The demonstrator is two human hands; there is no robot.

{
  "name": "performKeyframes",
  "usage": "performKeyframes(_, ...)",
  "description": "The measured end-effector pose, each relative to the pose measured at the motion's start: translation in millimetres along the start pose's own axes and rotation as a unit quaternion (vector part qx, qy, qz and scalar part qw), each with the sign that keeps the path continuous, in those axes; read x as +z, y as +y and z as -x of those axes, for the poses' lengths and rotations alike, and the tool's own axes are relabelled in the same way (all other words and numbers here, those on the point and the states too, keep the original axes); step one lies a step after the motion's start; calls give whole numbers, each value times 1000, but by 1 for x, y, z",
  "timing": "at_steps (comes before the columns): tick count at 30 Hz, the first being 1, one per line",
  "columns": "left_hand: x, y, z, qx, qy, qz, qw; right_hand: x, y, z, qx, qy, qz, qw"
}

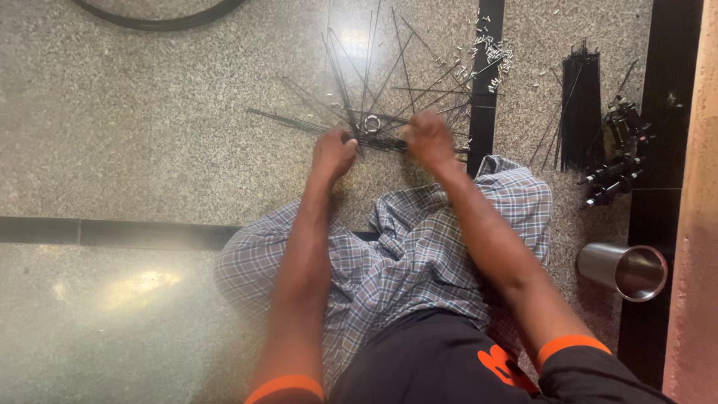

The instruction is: The person sits on the floor and assembles a bicycle wheel by inserting spokes into the hub and rim. They manipulate the spokes and hub, occasionally adjusting the wheel's position. The person also gathers loose spokes from the floor.

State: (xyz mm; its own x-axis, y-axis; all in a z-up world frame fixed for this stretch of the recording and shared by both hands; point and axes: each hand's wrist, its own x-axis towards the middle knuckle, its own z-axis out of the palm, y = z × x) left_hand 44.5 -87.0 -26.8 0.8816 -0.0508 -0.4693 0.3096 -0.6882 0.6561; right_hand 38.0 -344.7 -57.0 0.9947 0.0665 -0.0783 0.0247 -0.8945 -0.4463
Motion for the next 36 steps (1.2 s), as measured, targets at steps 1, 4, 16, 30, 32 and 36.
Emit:
performKeyframes(1,1,1,-1,16,7,-5,1000,-8,5,-14,42,-19,39,998)
performKeyframes(4,4,1,0,55,24,-4,998,-32,27,-48,57,23,73,995)
performKeyframes(16,14,6,-5,100,14,19,995,-40,72,-107,-52,-114,218,968)
performKeyframes(30,12,18,-4,138,-14,55,989,-8,18,-49,-140,-28,136,980)
performKeyframes(32,15,17,-4,138,-19,50,989,-15,5,-34,-142,-27,86,986)
performKeyframes(36,23,10,-4,193,14,76,978,-32,-24,-15,-135,-108,106,979)
